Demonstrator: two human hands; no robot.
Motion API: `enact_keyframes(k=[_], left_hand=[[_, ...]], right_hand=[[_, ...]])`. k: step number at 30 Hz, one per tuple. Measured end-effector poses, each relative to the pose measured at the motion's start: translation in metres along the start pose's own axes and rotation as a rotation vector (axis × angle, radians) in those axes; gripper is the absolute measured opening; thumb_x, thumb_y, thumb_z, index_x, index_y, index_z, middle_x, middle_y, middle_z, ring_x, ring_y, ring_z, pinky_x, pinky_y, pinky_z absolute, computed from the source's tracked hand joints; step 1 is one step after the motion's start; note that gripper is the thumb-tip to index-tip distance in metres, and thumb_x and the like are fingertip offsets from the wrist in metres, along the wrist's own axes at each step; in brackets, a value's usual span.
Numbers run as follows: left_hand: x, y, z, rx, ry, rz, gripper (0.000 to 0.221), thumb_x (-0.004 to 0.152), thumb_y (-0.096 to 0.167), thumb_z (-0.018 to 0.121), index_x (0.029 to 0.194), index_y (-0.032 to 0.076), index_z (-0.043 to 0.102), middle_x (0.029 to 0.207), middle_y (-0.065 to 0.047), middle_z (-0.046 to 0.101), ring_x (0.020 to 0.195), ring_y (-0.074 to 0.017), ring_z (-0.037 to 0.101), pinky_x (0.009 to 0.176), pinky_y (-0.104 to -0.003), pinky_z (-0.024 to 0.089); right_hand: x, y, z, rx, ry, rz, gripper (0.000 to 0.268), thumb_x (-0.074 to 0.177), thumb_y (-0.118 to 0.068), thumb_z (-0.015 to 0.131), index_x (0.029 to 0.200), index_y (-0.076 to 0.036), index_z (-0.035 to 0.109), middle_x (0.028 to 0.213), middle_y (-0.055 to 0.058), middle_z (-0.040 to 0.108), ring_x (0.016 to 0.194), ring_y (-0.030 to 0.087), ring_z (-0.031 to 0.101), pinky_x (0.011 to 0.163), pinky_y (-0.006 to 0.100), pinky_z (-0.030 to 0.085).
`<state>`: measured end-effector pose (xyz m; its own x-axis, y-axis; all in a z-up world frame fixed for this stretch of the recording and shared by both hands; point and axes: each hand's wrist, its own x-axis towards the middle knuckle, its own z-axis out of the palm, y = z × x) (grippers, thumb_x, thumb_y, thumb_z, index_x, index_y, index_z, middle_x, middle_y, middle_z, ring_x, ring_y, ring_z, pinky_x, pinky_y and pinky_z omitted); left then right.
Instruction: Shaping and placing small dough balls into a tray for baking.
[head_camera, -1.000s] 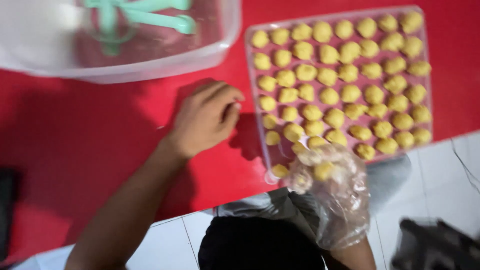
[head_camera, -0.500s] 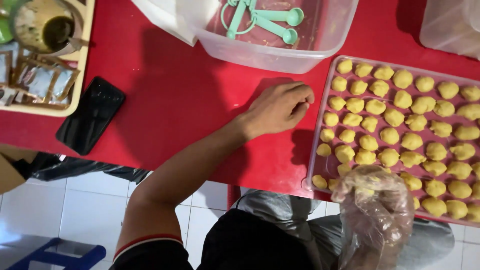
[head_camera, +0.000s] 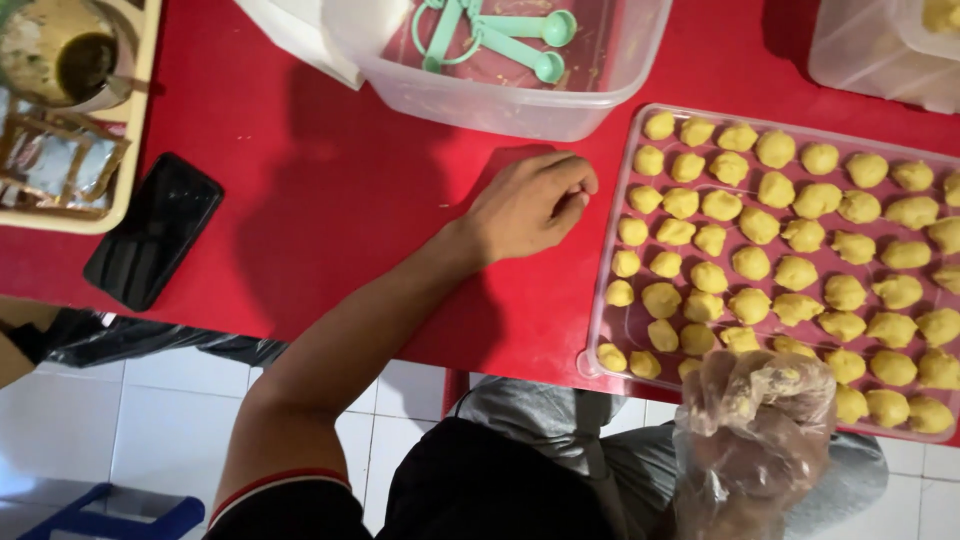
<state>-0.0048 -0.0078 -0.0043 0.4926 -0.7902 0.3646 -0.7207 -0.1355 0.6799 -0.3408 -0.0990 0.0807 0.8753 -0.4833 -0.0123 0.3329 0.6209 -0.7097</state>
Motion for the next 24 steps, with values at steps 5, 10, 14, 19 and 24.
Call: enact_keyframes(k=[5, 10, 14, 19, 24], left_hand=[[0.001, -0.003, 0.002, -0.035, 0.018, 0.045, 0.006, 0.094, 0.004, 0.058, 0.098, 0.009, 0.059, 0.092, -0.006, 0.066, 0.073, -0.0232, 0.061, 0.063, -0.040, 0.050], [0.001, -0.001, 0.000, -0.043, 0.006, 0.019, 0.005, 0.095, 0.004, 0.058, 0.098, 0.008, 0.060, 0.090, -0.005, 0.067, 0.074, -0.0213, 0.062, 0.065, -0.038, 0.052], [0.001, -0.001, -0.001, -0.049, 0.003, 0.022, 0.005, 0.095, 0.003, 0.059, 0.098, 0.008, 0.059, 0.090, -0.004, 0.066, 0.070, -0.0200, 0.060, 0.061, -0.037, 0.051], [0.001, -0.001, 0.000, -0.059, 0.006, 0.035, 0.005, 0.095, 0.003, 0.059, 0.097, 0.008, 0.059, 0.091, -0.005, 0.066, 0.072, -0.0205, 0.060, 0.063, -0.037, 0.050], [0.002, 0.000, -0.001, -0.058, -0.005, 0.013, 0.005, 0.096, 0.003, 0.059, 0.097, 0.008, 0.059, 0.090, -0.004, 0.066, 0.072, -0.0193, 0.059, 0.062, -0.035, 0.050]], right_hand=[[0.058, 0.008, -0.009, 0.003, 0.060, -0.081, 0.024, 0.104, -0.014, 0.042, 0.095, -0.006, 0.063, 0.051, 0.004, 0.045, 0.037, 0.015, 0.034, 0.028, 0.027, 0.029], [0.090, 0.019, -0.030, 0.053, -0.112, -0.090, 0.026, 0.113, -0.024, 0.052, 0.112, -0.009, 0.073, 0.062, -0.001, 0.056, 0.042, 0.009, 0.040, 0.035, 0.022, 0.030], [0.095, 0.017, -0.057, 0.009, -0.340, -0.073, 0.020, 0.106, -0.009, 0.053, 0.121, -0.001, 0.064, 0.065, 0.002, 0.060, 0.049, 0.014, 0.047, 0.043, 0.027, 0.038], [0.100, 0.009, -0.117, -0.046, -0.359, 0.199, 0.018, 0.102, -0.019, 0.054, 0.101, -0.004, 0.065, 0.087, 0.008, 0.063, 0.070, 0.017, 0.060, 0.059, 0.026, 0.054], [0.105, 0.009, -0.007, -0.007, -0.167, -0.116, 0.043, 0.095, 0.013, 0.059, 0.129, -0.009, 0.073, 0.124, 0.010, 0.067, 0.109, 0.021, 0.062, 0.090, 0.022, 0.060]])
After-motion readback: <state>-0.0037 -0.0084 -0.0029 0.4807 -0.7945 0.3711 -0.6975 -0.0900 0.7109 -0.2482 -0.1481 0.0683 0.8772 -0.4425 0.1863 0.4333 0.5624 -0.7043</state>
